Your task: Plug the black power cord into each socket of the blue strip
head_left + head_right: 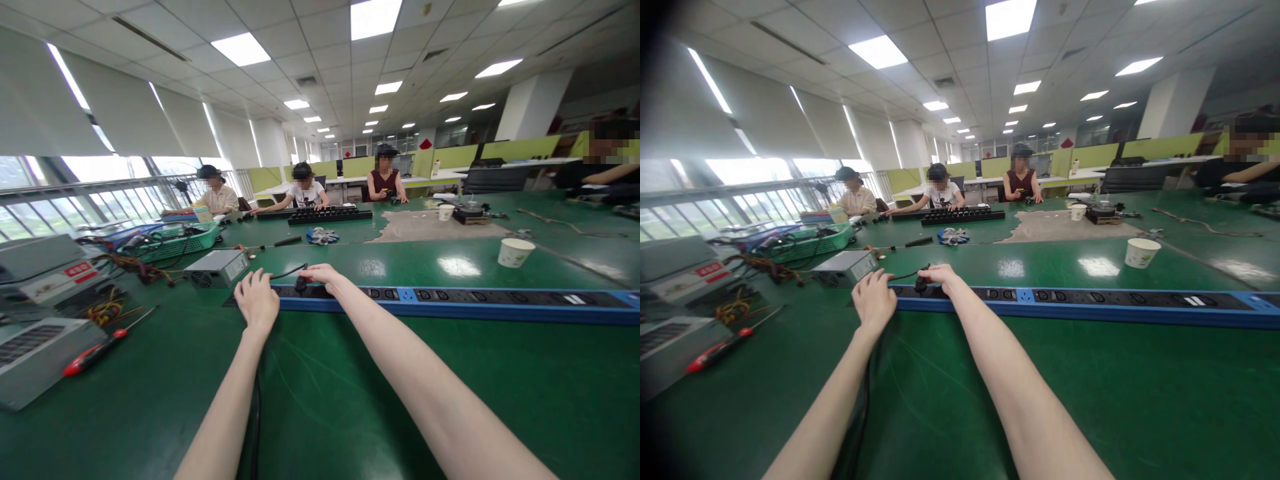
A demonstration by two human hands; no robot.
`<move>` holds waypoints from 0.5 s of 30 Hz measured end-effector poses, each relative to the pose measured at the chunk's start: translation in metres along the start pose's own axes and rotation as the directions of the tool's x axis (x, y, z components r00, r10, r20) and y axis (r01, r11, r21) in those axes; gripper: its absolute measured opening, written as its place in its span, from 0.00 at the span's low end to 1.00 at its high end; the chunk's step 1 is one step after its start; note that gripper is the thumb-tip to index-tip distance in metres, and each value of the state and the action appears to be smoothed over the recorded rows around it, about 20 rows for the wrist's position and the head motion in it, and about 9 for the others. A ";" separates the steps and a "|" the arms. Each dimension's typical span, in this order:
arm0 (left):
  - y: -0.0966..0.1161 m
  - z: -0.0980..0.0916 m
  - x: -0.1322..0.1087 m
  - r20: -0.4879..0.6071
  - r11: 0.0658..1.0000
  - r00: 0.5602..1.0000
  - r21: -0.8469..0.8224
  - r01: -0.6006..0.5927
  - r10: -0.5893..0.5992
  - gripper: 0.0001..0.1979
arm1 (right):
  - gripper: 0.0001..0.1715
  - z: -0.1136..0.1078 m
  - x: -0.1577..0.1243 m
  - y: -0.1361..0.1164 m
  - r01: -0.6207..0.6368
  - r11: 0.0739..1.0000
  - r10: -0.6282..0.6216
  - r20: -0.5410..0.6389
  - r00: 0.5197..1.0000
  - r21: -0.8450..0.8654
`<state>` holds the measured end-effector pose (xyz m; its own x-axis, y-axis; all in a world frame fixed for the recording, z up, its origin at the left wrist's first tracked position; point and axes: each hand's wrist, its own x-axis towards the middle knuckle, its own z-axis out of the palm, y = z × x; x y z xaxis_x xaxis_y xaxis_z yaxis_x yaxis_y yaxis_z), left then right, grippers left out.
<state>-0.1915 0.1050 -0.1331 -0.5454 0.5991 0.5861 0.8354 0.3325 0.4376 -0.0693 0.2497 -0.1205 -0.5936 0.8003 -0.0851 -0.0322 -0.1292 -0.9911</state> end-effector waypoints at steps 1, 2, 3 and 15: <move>0.003 0.005 -0.005 0.000 0.993 0.996 0.079 -0.087 0.087 0.21 | 0.17 0.002 0.002 -0.001 -0.008 1.000 0.008 -0.012 1.000 -0.009; 0.006 0.011 -0.010 0.027 0.977 0.986 0.128 -0.169 0.167 0.21 | 0.18 0.004 0.003 -0.002 -0.014 1.000 0.014 -0.024 1.000 -0.019; 0.008 0.016 -0.014 0.067 0.963 0.972 0.136 -0.231 0.223 0.20 | 0.18 0.006 0.005 -0.002 -0.018 0.999 0.017 -0.035 0.999 -0.031; -0.007 0.048 -0.017 0.144 0.973 0.967 0.073 -0.220 0.208 0.23 | 0.20 -0.001 0.008 0.010 0.043 0.962 -0.062 -0.063 0.996 -0.271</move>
<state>-0.1842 0.1277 -0.1793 -0.3439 0.7540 0.5597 0.9377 0.2447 0.2465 -0.0740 0.2554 -0.1316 -0.5387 0.8419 -0.0295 0.1613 0.0687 -0.9845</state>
